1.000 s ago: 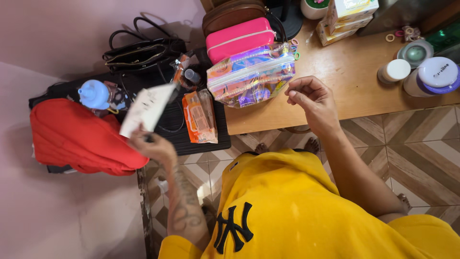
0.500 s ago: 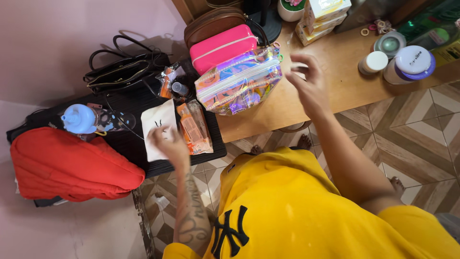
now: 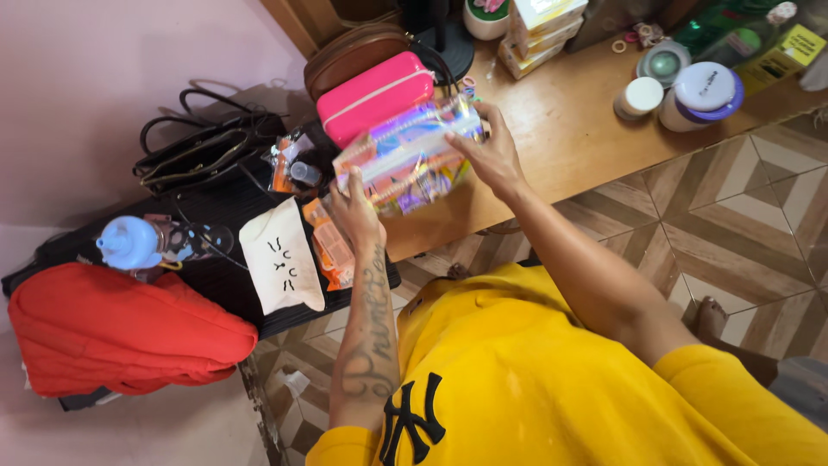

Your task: The person opens a white pouch on a vanity, places small bottles and jars into a larger holographic zippered pouch, and zips it. They then take bottles from the vanity and arrange them on the shelves of a mirrored cabinet above the desk.

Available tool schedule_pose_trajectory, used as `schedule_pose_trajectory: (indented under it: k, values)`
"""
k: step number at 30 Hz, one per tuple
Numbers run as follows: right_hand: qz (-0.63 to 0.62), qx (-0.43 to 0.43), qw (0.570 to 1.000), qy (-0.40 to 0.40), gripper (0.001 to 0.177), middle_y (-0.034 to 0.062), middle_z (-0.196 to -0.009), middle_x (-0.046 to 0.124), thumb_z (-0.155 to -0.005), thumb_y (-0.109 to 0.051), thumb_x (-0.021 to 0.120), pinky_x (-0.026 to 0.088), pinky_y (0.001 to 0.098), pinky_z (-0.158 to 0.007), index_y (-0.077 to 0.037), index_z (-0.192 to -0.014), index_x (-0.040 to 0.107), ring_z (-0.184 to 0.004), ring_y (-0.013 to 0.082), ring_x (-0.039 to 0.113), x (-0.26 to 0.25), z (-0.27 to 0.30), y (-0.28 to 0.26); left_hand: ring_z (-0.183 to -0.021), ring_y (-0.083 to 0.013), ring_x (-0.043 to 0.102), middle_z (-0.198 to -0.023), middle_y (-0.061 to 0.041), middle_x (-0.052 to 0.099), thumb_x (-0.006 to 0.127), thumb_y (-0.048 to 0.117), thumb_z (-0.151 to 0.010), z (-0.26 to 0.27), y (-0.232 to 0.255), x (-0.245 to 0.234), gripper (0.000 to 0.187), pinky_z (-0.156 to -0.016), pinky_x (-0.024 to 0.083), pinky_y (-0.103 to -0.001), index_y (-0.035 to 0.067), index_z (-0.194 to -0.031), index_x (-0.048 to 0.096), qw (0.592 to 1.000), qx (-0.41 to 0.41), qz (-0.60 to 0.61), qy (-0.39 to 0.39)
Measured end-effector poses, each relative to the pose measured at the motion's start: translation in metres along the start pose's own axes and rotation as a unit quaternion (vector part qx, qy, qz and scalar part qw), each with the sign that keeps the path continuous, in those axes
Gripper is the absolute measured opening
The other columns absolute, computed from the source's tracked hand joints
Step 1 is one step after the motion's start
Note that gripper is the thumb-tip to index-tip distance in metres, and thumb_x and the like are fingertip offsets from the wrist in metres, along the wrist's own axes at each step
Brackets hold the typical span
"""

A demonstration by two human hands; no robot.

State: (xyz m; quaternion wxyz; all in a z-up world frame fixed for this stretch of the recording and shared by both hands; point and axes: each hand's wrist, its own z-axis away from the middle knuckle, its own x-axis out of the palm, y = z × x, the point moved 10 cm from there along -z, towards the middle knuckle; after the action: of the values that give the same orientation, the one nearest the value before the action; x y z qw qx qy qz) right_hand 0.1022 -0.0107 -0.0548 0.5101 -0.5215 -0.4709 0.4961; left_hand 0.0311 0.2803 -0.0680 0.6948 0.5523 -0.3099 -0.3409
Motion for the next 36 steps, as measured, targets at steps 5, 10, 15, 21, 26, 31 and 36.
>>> schedule_pose_trajectory:
  k: [5, 10, 15, 21, 26, 31, 36]
  values:
    - [-0.028, 0.028, 0.999, 0.032, 0.063, 0.0102, -0.127, 0.063, -0.089, -0.022, 0.083, 0.053, 0.0300, -0.096, -0.002, -0.141, 0.052, -0.113, 0.0171, 0.062, -0.052, 0.031, -0.008, -0.108, -0.0162, 0.065, -0.122, -0.013, 0.065, 0.062, 0.026, -0.104, 0.039, 0.005, 0.040, 0.042, -0.095, 0.052, -0.031, -0.003, -0.132, 0.053, 0.993, 0.063, 0.061, -0.085]
    - [-0.084, 0.015, 0.992, 0.089, 0.059, 0.0074, -0.127, 0.060, -0.093, -0.019, 0.080, 0.052, 0.0279, -0.100, -0.002, -0.140, 0.048, -0.115, 0.0141, 0.061, -0.134, 0.055, -0.025, -0.102, -0.0143, 0.065, -0.115, -0.011, 0.069, 0.061, 0.022, -0.105, 0.069, 0.012, 0.115, 0.037, -0.091, 0.053, -0.031, -0.003, -0.130, 0.054, 0.981, 0.068, 0.076, -0.165]
    - [-0.047, -0.016, 0.985, 0.164, 0.051, 0.0071, -0.131, 0.059, -0.100, -0.018, 0.074, 0.050, 0.0285, -0.102, -0.003, -0.142, 0.049, -0.116, 0.0133, 0.058, -0.214, 0.061, -0.020, -0.094, -0.0132, 0.069, -0.107, -0.009, 0.073, 0.062, 0.022, -0.104, 0.076, 0.008, 0.210, 0.033, -0.085, 0.056, -0.032, -0.003, -0.125, 0.058, 0.966, 0.068, 0.044, -0.246]
    - [-0.165, 0.091, 0.962, 0.198, 0.040, 0.0028, -0.122, 0.062, -0.104, -0.021, 0.058, 0.055, 0.0275, -0.086, -0.008, -0.141, 0.050, -0.103, 0.0109, 0.062, -0.262, 0.054, 0.043, -0.091, -0.0206, 0.071, -0.100, -0.012, 0.075, 0.069, 0.030, -0.100, 0.049, -0.012, 0.289, 0.036, -0.084, 0.054, -0.035, -0.003, -0.116, 0.068, 0.941, 0.131, -0.190, -0.247]
    - [-0.133, 0.096, 0.973, 0.163, 0.041, 0.0066, -0.119, 0.064, -0.108, -0.016, 0.055, 0.058, 0.0291, -0.088, -0.005, -0.148, 0.054, -0.098, 0.0112, 0.063, -0.281, 0.056, 0.066, -0.111, -0.0397, 0.062, -0.118, -0.027, 0.065, 0.073, 0.026, -0.097, 0.045, 0.008, 0.298, 0.046, -0.098, 0.048, -0.046, -0.008, -0.125, 0.058, 0.913, 0.275, -0.212, -0.216]
    - [-0.124, 0.130, 0.973, 0.146, 0.040, 0.0082, -0.126, 0.068, -0.103, -0.011, 0.051, 0.062, 0.0312, -0.090, -0.004, -0.142, 0.054, -0.102, 0.0133, 0.072, -0.287, 0.055, 0.083, -0.133, -0.0456, 0.050, -0.135, -0.027, 0.058, 0.077, 0.018, -0.089, 0.117, 0.027, 0.334, 0.051, -0.120, 0.035, -0.056, -0.003, -0.132, 0.059, 0.797, 0.443, -0.325, -0.251]
    - [-0.021, 0.150, 0.971, 0.183, 0.035, 0.0092, -0.111, 0.073, -0.101, -0.005, 0.057, 0.056, 0.0276, -0.079, 0.000, -0.135, 0.061, -0.088, 0.0123, 0.068, -0.299, 0.052, 0.108, -0.152, -0.0411, 0.029, -0.157, -0.013, 0.044, 0.075, 0.033, -0.089, 0.230, -0.011, 0.402, 0.063, -0.124, 0.018, -0.064, 0.011, -0.145, 0.057, 0.666, 0.466, -0.386, -0.437]
